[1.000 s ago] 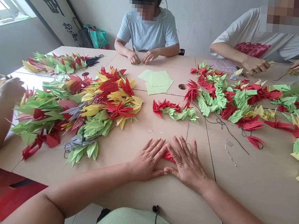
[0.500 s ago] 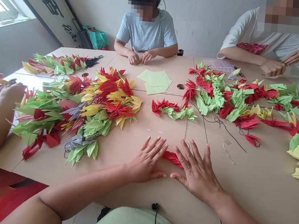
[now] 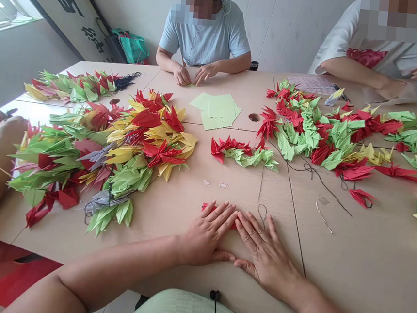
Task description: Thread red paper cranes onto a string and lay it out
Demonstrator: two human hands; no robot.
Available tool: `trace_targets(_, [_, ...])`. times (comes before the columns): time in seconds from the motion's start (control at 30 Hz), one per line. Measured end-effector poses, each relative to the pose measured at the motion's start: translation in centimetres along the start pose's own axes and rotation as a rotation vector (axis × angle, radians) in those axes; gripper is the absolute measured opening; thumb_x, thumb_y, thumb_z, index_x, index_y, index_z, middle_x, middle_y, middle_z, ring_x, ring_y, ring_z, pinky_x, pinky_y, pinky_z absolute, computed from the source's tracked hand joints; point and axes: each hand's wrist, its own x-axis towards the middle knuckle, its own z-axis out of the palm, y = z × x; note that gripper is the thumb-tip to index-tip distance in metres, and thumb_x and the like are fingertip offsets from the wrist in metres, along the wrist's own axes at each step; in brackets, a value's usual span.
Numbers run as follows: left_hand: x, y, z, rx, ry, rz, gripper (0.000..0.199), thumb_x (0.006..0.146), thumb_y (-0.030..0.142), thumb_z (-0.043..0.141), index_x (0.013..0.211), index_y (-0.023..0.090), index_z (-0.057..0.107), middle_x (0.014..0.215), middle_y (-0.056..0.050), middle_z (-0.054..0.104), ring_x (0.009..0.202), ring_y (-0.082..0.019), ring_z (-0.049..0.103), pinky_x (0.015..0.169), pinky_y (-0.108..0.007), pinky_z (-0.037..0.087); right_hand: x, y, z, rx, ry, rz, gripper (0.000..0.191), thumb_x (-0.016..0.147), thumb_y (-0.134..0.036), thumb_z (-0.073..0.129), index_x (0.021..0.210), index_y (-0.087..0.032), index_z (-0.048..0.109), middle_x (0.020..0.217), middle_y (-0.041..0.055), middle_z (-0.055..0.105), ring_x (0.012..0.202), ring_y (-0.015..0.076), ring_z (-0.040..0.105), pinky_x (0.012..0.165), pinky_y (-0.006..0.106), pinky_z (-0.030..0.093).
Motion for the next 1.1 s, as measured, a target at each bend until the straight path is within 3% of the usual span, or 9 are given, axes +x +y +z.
trace_targets(0.4, [0.1, -0.1, 0.2, -0.058, -0.012, -0.009, 0.085, 0.087, 0.064, 0.033, 0.146, 0.007, 0.015, 0.151, -0.018, 0.022, 0.141, -0.029, 0.017, 0.116, -0.047, 0.016, 0.0, 0.3, 0.2, 0.016, 0.008, -0.021, 0.075, 0.091, -0.056, 0.039, 0.145, -0.006, 0.021, 0.147, 0.0114, 0.034, 0.138, 0.0271, 0.022, 0.113, 0.051, 0.005])
trace_targets(0.53, [0.1, -0.4, -0.6, -0.142, 0.004, -0.002, 0.085, 0.086, 0.059, 0.043, 0.147, 0.011, 0.009, 0.152, -0.018, 0.02, 0.142, -0.028, 0.013, 0.114, -0.047, 0.021, -0.1, 0.3, 0.2, 0.062, -0.011, 0.038, 0.076, 0.091, -0.056, 0.039, 0.148, -0.013, 0.013, 0.15, 0.0109, 0.029, 0.139, 0.028, 0.019, 0.111, 0.056, 0.014])
trace_targets(0.67, [-0.1, -1.5, -2.4, -0.257, 0.131, -0.077, 0.089, 0.083, 0.051, 0.055, 0.148, 0.017, 0.005, 0.152, -0.015, 0.021, 0.142, -0.027, 0.013, 0.114, -0.046, 0.025, -0.3, 0.5, -0.2, 0.143, 0.078, 0.181, 0.074, 0.091, -0.053, 0.043, 0.149, -0.02, 0.011, 0.15, 0.0131, 0.027, 0.138, 0.0308, 0.022, 0.107, 0.059, 0.023])
trace_targets(0.77, [-0.8, -3.1, -3.5, -0.308, 0.149, -0.177, 0.084, 0.079, 0.046, 0.063, 0.146, 0.023, 0.017, 0.147, -0.011, 0.036, 0.14, -0.028, 0.021, 0.109, -0.047, 0.035, -0.7, 1.1, -0.5, 0.162, 0.158, 0.295, 0.069, 0.09, -0.05, 0.046, 0.148, -0.023, 0.018, 0.146, 0.0114, 0.036, 0.136, 0.0314, 0.026, 0.107, 0.057, 0.026])
trace_targets(0.87, [-1.4, -4.6, -3.6, -0.344, 0.13, -0.189, 0.075, 0.076, 0.038, 0.068, 0.141, 0.024, 0.033, 0.135, -0.011, 0.05, 0.132, -0.028, 0.037, 0.103, -0.045, 0.042, -1.4, 1.8, -0.5, 0.2, 0.216, 0.35, 0.061, 0.09, -0.047, 0.048, 0.144, -0.023, 0.03, 0.138, 0.0092, 0.047, 0.134, 0.0307, 0.031, 0.107, 0.054, 0.029])
trace_targets(1.1, [-0.9, -5.6, -3.4, -0.384, 0.107, -0.162, 0.036, 0.079, 0.025, 0.064, 0.114, 0.018, 0.06, 0.102, -0.008, 0.067, 0.1, -0.022, 0.057, 0.088, -0.038, 0.049, -1.2, 2.4, 0.2, 0.252, 0.235, 0.293, 0.036, 0.088, -0.042, 0.054, 0.116, -0.021, 0.058, 0.123, 0.0087, 0.06, 0.125, 0.0313, 0.043, 0.103, 0.055, 0.033])
